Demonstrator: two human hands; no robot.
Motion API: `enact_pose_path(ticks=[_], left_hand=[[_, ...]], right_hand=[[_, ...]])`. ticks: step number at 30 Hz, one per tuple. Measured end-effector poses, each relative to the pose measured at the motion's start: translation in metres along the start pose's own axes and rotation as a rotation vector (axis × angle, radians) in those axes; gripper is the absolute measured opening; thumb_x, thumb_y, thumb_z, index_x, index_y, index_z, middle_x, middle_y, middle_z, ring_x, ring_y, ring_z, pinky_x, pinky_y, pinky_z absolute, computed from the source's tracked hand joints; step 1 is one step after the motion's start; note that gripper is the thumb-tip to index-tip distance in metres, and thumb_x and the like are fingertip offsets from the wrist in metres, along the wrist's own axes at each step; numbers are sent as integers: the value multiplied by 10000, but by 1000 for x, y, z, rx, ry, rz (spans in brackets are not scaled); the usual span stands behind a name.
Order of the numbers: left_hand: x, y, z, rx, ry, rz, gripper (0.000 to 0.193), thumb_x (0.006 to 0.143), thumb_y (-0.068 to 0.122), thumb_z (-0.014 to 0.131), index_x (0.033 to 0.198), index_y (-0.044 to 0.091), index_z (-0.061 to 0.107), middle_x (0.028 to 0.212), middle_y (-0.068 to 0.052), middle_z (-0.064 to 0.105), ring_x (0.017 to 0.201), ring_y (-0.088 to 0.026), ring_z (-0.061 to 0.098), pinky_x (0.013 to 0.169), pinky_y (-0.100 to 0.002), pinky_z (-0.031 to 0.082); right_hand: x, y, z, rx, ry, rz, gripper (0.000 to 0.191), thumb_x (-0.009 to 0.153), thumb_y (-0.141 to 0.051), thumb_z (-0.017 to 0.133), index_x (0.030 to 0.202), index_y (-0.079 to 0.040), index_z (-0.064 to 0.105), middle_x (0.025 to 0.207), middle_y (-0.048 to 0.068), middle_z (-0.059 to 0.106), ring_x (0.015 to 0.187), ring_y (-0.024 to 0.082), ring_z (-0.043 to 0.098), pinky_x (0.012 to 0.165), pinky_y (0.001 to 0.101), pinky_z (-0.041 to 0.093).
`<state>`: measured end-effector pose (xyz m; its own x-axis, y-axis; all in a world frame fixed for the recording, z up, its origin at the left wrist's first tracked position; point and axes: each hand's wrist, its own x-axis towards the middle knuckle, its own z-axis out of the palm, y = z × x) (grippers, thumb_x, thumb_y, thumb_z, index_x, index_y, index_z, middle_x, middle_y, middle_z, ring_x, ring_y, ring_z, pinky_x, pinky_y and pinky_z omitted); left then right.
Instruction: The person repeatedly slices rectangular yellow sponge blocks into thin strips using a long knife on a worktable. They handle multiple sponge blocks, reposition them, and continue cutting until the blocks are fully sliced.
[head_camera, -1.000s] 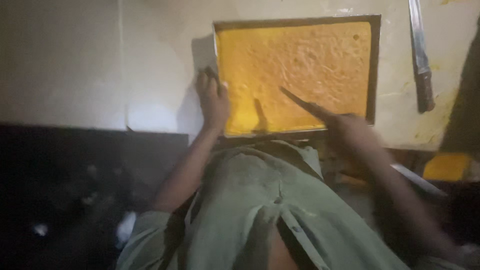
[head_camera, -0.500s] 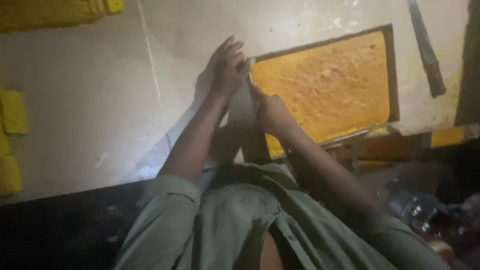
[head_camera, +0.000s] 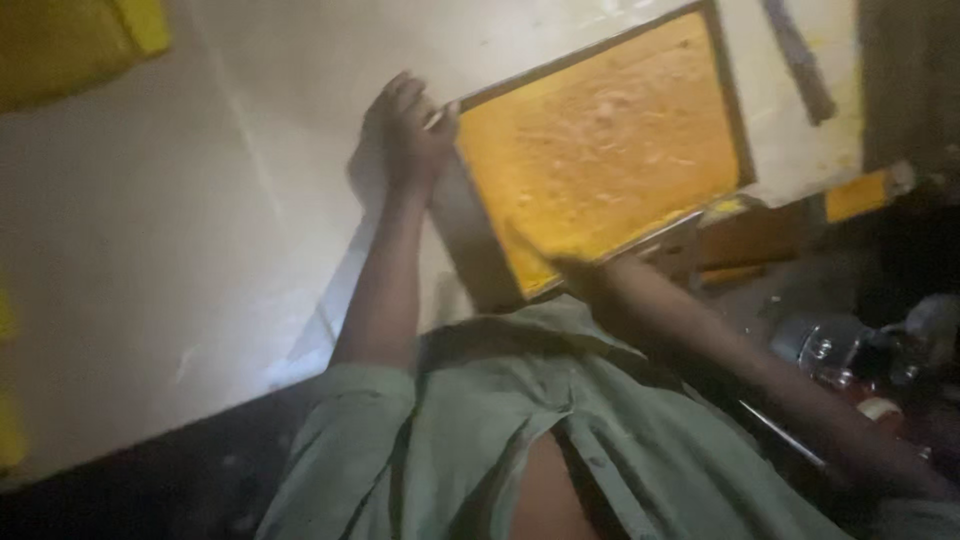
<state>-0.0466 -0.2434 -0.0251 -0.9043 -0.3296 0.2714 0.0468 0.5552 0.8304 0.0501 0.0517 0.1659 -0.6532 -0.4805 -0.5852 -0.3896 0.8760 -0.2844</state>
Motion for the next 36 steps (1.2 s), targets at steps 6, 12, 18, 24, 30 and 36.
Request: enact_pose_path(ticks=[6,12,18,24,30,36], left_hand=[[0,24,2,16,-17,-158,405,926,151,748,1268,-45,656,1471,-250,531,1382,-369,502,1102,-435,512],[-3,53,21,37,-11,-364,378,954,160,639,1297,0,637,1452,-174,524,1317,-328,551,1069,-413,515],[-24,101,47,469,93,-363,366,1088,237,623,1065,-126,664,1098,-294,677,1075,-447,652,951,-521,506],[-29,164,61,838,-6,-538,433,1076,295,539,911,-57,730,891,-295,715,867,-476,701,784,-547,537],[-54,187,-7,902,255,-211,365,1092,252,576,959,-64,699,941,-277,690,921,-451,673,809,-528,523],[-165,173,-59,534,260,-195,438,1007,232,596,1346,-41,551,1257,-247,634,1161,-373,638,1009,-451,525]], right_hand=[[-16,141,-88,313,732,189,469,1022,-173,566,1490,-135,555,1116,239,712,981,382,731,773,431,571],[32,354,-108,-12,720,285,365,1047,-268,616,1379,-122,649,1072,251,717,940,414,703,804,535,544],[87,466,-113,-465,1044,69,355,951,-336,625,1148,-43,667,984,218,665,939,403,682,788,536,538],[133,376,-84,189,451,-12,332,1059,-323,553,1105,-5,635,985,290,706,958,460,666,827,541,500],[77,340,-137,3,532,-201,235,902,-225,652,1035,-31,657,983,231,713,966,447,684,846,514,532],[29,309,-94,312,727,-439,401,862,-144,640,1216,42,610,1123,287,643,1036,478,615,859,494,507]])
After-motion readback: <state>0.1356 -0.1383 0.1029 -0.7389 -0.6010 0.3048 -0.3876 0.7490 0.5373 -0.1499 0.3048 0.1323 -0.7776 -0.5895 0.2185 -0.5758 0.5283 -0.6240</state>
